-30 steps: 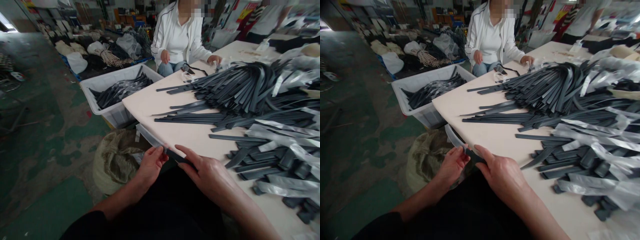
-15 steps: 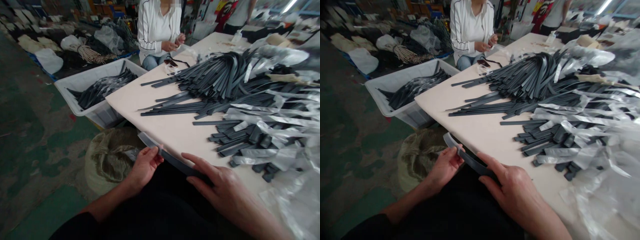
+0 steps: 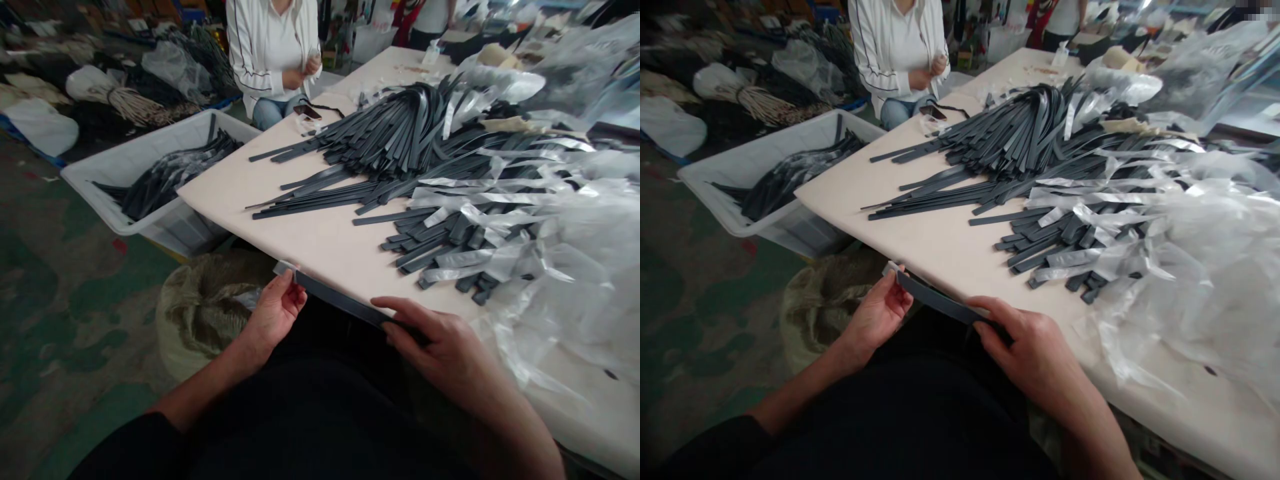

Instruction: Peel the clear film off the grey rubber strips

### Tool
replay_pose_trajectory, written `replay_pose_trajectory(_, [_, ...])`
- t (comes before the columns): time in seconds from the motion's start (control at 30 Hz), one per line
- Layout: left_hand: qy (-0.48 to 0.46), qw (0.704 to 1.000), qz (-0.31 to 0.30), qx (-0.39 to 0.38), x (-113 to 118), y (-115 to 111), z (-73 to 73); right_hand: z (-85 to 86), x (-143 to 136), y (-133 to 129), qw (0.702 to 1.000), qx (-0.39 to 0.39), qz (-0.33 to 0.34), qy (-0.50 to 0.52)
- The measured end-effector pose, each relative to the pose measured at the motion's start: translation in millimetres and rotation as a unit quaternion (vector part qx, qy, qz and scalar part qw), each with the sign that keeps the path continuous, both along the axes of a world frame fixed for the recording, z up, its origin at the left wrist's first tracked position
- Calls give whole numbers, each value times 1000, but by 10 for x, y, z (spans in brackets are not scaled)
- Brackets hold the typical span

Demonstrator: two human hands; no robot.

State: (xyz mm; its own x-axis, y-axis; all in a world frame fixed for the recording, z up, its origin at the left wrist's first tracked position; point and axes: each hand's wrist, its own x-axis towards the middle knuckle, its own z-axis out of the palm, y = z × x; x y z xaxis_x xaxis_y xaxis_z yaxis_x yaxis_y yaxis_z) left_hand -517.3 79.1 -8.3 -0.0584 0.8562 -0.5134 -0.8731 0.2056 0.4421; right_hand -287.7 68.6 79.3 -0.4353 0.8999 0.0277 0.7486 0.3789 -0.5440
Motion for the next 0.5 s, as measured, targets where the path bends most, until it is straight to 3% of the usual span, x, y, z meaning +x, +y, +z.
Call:
replay_pose_trajectory(0.07, [-1, 1000, -8, 0, 49, 5, -50, 20, 100, -59, 1000, 5, -11, 4])
replay_pose_trajectory(0.23, [-42, 985, -165, 17, 358, -103, -92, 32, 265, -305, 998, 61, -27, 9])
replay_pose_trajectory(0.33, [-51, 973, -226, 21, 504, -160, -76, 40, 323, -428, 997, 82, -13, 2])
replay_pose_trajectory(0.5, [-66, 956, -286, 11, 611, -221, -97, -127, 107, -318, 999, 38, 4, -18])
